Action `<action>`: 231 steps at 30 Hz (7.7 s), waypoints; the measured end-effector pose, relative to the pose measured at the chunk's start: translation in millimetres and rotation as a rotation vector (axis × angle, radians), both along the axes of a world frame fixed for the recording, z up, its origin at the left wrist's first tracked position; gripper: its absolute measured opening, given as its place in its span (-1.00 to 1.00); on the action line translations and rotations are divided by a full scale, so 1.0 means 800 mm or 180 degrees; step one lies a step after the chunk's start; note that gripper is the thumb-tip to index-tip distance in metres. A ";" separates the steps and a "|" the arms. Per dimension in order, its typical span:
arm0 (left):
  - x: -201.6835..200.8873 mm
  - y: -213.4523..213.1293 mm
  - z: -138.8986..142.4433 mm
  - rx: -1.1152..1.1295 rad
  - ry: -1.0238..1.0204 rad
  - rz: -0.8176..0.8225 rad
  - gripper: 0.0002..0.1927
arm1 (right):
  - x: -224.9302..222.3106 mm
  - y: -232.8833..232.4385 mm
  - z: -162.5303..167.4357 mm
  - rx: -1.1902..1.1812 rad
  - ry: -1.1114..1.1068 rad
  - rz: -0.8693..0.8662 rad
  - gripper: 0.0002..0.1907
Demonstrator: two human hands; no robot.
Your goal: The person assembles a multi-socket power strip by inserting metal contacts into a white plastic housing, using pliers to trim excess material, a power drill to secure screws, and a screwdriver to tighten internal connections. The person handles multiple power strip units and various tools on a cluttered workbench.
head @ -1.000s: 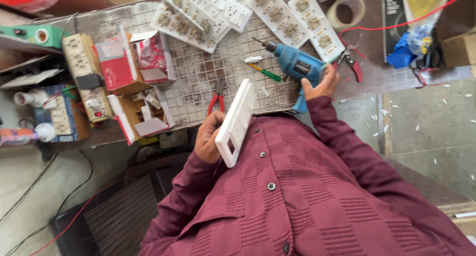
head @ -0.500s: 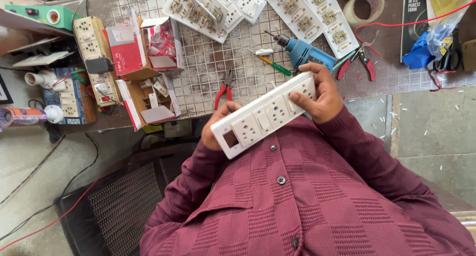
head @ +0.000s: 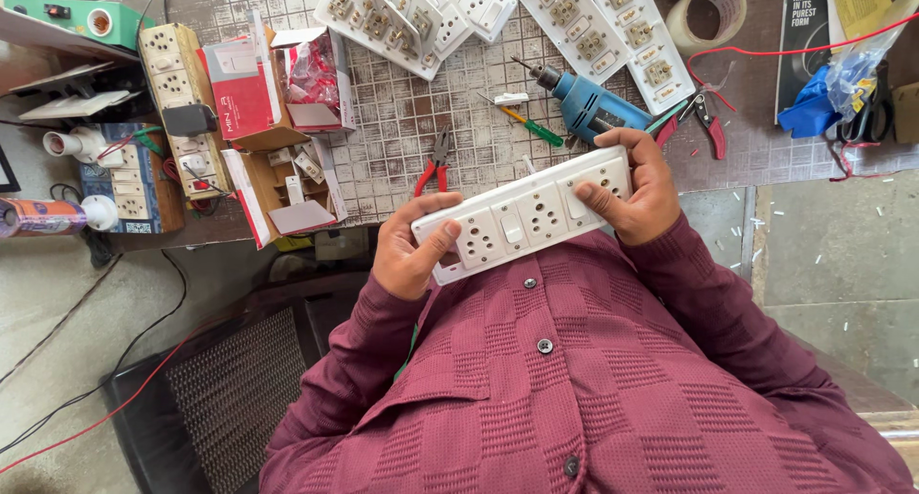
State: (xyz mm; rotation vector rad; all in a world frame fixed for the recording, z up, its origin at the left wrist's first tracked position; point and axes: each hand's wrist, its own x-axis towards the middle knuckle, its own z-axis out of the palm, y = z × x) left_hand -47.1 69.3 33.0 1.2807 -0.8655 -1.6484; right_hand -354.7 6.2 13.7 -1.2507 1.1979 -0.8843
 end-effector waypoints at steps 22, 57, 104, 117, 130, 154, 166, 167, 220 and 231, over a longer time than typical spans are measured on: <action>-0.019 -0.004 -0.002 -0.0038 0.0190 0.0247 -0.54 | -0.005 0.003 -0.022 0.0009 -0.0189 -0.0116 -0.37; -0.030 -0.040 -0.064 0.0200 0.1491 0.1859 -0.63 | 0.031 -0.001 -0.077 0.0075 -0.1225 -0.0020 -0.44; -0.009 -0.085 -0.014 -0.1053 -0.0078 0.1256 -0.67 | 0.028 -0.017 0.115 -0.2255 0.1324 0.0433 -0.71; -0.011 -0.082 -0.005 -0.1140 -0.0319 0.1235 -0.70 | 0.056 -0.023 0.136 -0.2689 0.1450 0.0535 -0.70; -0.012 -0.078 0.011 -0.1332 -0.0802 0.1195 -0.73 | 0.048 -0.028 0.130 -0.2622 0.1800 0.0796 -0.73; -0.026 -0.079 0.051 -0.1983 -0.2034 0.1149 -0.82 | 0.045 -0.040 0.083 -0.1748 0.0992 0.1401 -0.80; -0.023 -0.082 0.040 -0.1804 -0.1645 0.0944 -0.82 | 0.050 -0.036 0.081 -0.0637 0.0310 0.1378 -0.70; -0.024 -0.081 0.040 -0.1680 -0.1532 0.0976 -0.82 | 0.049 -0.031 0.087 -0.1463 0.0813 0.1329 -0.68; -0.047 -0.071 -0.025 -0.0523 0.1219 0.0659 -0.69 | 0.061 -0.052 0.034 -0.0436 -0.0912 0.1081 -0.45; 0.021 -0.122 -0.041 -0.1964 -0.0492 0.1018 -0.70 | 0.046 -0.082 -0.052 0.0040 -0.0477 0.0028 -0.50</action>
